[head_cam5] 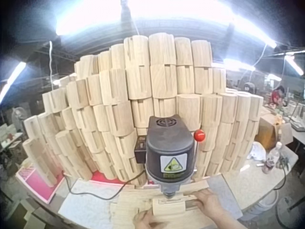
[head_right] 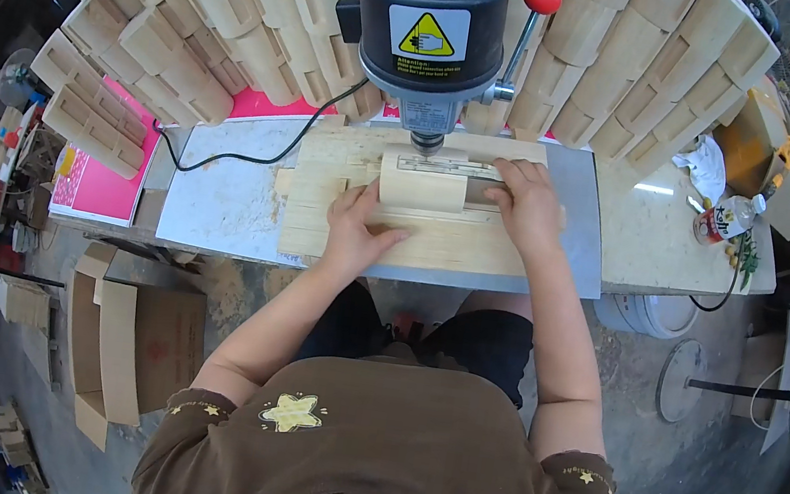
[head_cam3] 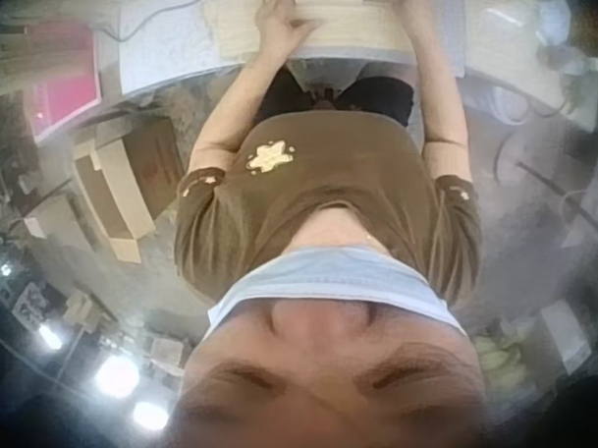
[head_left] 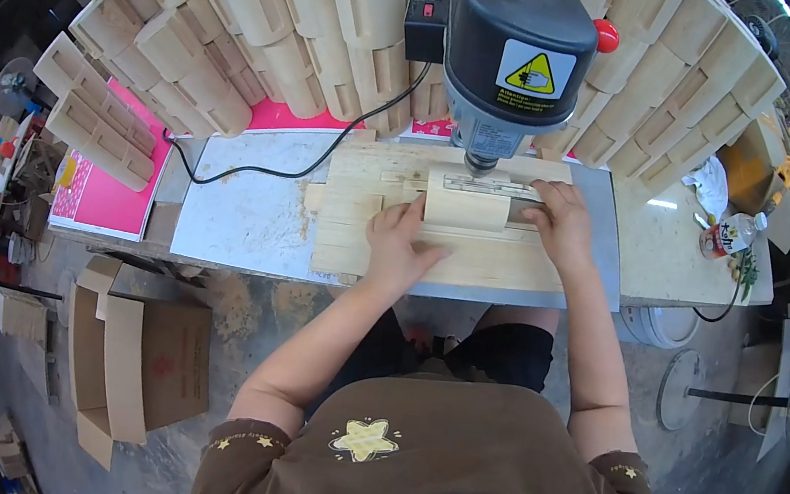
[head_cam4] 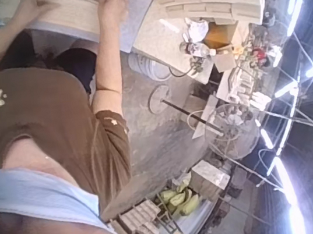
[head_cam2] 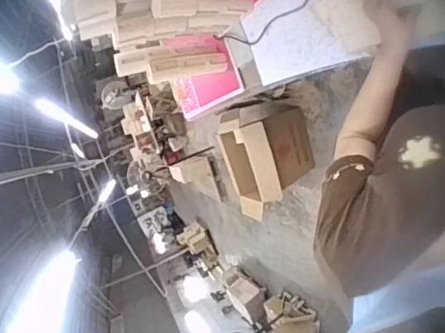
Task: Drilling holes into cylindrical wooden pieces using a drill press.
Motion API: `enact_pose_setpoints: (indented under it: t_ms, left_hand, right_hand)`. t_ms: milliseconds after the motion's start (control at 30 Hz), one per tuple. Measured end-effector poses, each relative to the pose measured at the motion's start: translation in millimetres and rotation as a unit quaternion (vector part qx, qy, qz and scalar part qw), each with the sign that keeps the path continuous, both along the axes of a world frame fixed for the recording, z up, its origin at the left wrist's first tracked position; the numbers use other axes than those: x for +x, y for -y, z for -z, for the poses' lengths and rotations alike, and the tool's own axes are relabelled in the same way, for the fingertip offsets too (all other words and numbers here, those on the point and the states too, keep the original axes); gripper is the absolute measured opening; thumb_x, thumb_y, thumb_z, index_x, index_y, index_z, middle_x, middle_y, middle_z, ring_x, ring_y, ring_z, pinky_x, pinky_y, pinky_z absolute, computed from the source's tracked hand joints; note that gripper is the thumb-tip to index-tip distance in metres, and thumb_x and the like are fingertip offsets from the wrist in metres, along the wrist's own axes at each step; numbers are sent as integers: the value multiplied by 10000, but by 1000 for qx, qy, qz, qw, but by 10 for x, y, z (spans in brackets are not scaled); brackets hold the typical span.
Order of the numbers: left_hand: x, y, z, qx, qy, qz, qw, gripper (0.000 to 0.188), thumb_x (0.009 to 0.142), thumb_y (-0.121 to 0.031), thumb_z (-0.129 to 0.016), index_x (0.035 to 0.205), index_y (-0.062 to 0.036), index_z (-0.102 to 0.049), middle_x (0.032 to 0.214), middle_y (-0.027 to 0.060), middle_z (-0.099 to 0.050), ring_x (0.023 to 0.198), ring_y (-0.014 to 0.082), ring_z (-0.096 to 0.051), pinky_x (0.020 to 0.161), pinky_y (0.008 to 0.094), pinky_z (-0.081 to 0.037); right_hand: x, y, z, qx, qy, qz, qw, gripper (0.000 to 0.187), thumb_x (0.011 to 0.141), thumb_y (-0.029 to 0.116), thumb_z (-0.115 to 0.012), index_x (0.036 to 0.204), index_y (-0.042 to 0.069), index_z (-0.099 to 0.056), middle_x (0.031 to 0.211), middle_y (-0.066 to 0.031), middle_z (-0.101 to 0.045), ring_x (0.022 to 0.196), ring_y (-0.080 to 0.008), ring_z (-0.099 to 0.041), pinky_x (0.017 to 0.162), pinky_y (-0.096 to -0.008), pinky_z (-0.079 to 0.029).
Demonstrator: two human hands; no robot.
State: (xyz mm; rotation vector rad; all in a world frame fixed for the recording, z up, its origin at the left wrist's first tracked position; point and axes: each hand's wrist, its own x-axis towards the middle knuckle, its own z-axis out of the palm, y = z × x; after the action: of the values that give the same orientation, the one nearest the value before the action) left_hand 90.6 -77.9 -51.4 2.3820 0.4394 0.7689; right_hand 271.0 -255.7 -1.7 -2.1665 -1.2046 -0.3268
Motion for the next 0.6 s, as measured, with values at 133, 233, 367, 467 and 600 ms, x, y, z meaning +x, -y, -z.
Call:
enact_pose_setpoints:
  t_ms: [133,233,367,467,600]
  left_hand:
    - [44,-237,154,28,-7,-39,999,692,533,-271,-816,1156,-86,-580,980,73,-571,981,271,-504,869,444,-318]
    - [12,-387,190,59,-2,-29,998,541,574,-266,-808,1056,-104,-624,909,38,-574,932,246,-512,874,404,-313]
    - [14,-442,191,23,-5,4,1000,433,597,-247,-792,989,-130,-652,825,7,-547,873,223,-499,841,395,-315]
    - [2,-417,168,29,-6,5,1000,414,604,-235,-786,984,-135,-656,795,4,-533,846,220,-496,818,388,-325]
    - [39,-419,159,59,9,8,998,399,601,-221,-784,971,-137,-663,769,11,-530,801,230,-506,770,380,-355]
  right_hand:
    - [-49,-180,69,18,-3,-24,1000,393,650,57,-716,1028,46,-608,953,-117,-613,940,-330,-534,816,-393,-446]
    - [-108,-205,-14,47,-59,-38,996,416,696,52,-712,1091,40,-583,1048,-123,-599,1026,-302,-533,871,-364,-439]
    - [29,-141,-413,198,-124,-29,972,430,784,75,-675,1185,36,-524,1136,-115,-567,1126,-235,-501,921,-330,-411]
    - [308,-291,-1094,340,-66,-25,938,455,832,151,-641,1245,49,-483,1164,-97,-550,1117,-199,-501,879,-321,-431]
    - [683,-561,-1714,216,-88,-22,972,288,928,266,-514,1086,32,-571,934,-58,-621,881,-151,-570,748,-287,-448]
